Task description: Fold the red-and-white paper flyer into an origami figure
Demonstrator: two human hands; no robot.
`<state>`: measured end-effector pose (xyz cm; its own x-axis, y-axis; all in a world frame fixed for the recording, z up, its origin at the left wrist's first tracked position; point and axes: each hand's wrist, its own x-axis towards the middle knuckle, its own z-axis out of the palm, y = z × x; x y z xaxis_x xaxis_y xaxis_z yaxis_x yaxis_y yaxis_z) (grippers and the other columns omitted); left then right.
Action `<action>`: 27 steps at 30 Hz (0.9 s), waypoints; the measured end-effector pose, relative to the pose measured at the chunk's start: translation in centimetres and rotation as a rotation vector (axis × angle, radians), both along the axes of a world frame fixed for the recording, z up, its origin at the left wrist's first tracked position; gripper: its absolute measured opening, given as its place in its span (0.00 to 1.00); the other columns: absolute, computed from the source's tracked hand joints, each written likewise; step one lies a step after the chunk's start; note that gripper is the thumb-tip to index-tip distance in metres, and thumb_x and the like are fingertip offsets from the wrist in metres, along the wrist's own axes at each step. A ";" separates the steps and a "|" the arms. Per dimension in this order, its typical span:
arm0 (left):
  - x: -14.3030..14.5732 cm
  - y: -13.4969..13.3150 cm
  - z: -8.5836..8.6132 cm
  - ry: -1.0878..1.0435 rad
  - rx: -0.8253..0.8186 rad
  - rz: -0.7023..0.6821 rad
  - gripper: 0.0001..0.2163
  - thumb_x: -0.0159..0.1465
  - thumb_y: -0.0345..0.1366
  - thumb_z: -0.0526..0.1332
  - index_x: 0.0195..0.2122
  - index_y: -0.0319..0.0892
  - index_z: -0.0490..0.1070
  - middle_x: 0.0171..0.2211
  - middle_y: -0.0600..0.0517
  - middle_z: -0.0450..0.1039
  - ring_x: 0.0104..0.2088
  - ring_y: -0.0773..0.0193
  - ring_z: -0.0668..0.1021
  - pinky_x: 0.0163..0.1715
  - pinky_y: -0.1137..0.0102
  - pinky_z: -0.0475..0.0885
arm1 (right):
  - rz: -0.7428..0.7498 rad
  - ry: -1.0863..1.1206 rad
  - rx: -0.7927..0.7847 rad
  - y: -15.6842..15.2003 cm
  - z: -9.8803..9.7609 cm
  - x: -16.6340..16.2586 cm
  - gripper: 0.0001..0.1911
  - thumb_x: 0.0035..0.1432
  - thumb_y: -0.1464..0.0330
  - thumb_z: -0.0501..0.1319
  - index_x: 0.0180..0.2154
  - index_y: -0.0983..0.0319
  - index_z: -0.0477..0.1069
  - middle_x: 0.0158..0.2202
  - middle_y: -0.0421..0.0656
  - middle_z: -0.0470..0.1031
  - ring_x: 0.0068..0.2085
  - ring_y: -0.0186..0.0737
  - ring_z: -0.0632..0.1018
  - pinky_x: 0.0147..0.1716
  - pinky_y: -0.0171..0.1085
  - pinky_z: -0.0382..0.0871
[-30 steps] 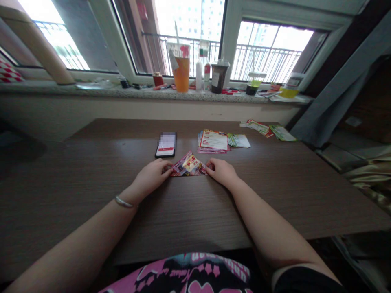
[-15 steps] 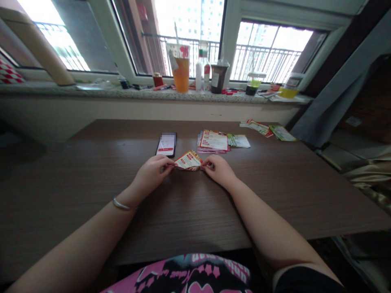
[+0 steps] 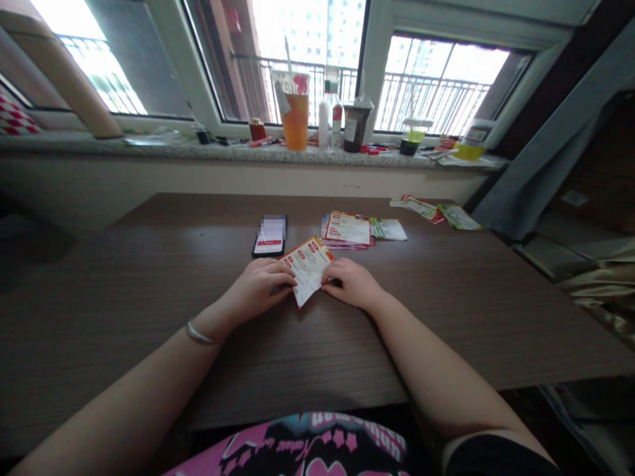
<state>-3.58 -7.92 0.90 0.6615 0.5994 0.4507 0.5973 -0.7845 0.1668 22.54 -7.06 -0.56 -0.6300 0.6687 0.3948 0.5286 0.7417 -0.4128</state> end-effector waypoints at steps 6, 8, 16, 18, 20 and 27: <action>0.3 -0.1 -0.2 0.037 -0.084 -0.103 0.05 0.62 0.33 0.61 0.36 0.44 0.77 0.43 0.51 0.77 0.44 0.60 0.77 0.50 0.60 0.68 | 0.015 -0.094 0.018 -0.2 0.1 -0.4 0.03 0.56 0.71 0.63 0.35 0.59 0.73 0.39 0.43 0.77 0.43 0.41 0.75 0.45 0.41 0.68; 0.3 -0.2 -0.3 0.035 -0.107 -0.122 0.05 0.62 0.32 0.60 0.35 0.44 0.76 0.44 0.51 0.77 0.46 0.60 0.77 0.51 0.61 0.68 | 0.016 -0.152 0.033 -0.4 0.4 -0.7 0.03 0.57 0.71 0.62 0.34 0.59 0.73 0.39 0.44 0.77 0.43 0.41 0.75 0.45 0.41 0.68; 0.5 -1.0 0.4 0.118 -0.281 -0.093 0.06 0.62 0.33 0.59 0.36 0.43 0.76 0.48 0.48 0.74 0.48 0.59 0.76 0.52 0.65 0.70 | 0.028 -0.307 0.140 -0.7 0.6 -1.2 0.04 0.60 0.70 0.58 0.35 0.60 0.72 0.38 0.45 0.77 0.41 0.42 0.74 0.42 0.39 0.67; 0.6 -1.1 0.5 0.128 -0.287 -0.080 0.06 0.62 0.34 0.59 0.36 0.42 0.75 0.47 0.48 0.75 0.47 0.59 0.76 0.51 0.64 0.70 | 0.035 -0.309 0.153 -0.7 0.6 -1.3 0.05 0.60 0.71 0.57 0.35 0.60 0.72 0.38 0.44 0.77 0.42 0.42 0.73 0.43 0.39 0.67; 0.6 -1.1 0.5 0.131 -0.281 -0.080 0.05 0.62 0.33 0.59 0.36 0.42 0.75 0.45 0.48 0.75 0.46 0.59 0.76 0.50 0.64 0.70 | 0.046 -0.305 0.155 -0.7 0.6 -1.4 0.05 0.60 0.72 0.57 0.35 0.60 0.72 0.38 0.44 0.78 0.42 0.42 0.74 0.44 0.39 0.67; 0.6 -1.1 0.6 0.134 -0.271 -0.089 0.12 0.64 0.39 0.59 0.47 0.44 0.73 0.48 0.48 0.74 0.50 0.57 0.74 0.53 0.62 0.67 | 0.011 -0.230 0.067 -0.9 0.8 -1.7 0.06 0.57 0.74 0.58 0.35 0.59 0.72 0.36 0.43 0.77 0.41 0.41 0.74 0.42 0.38 0.67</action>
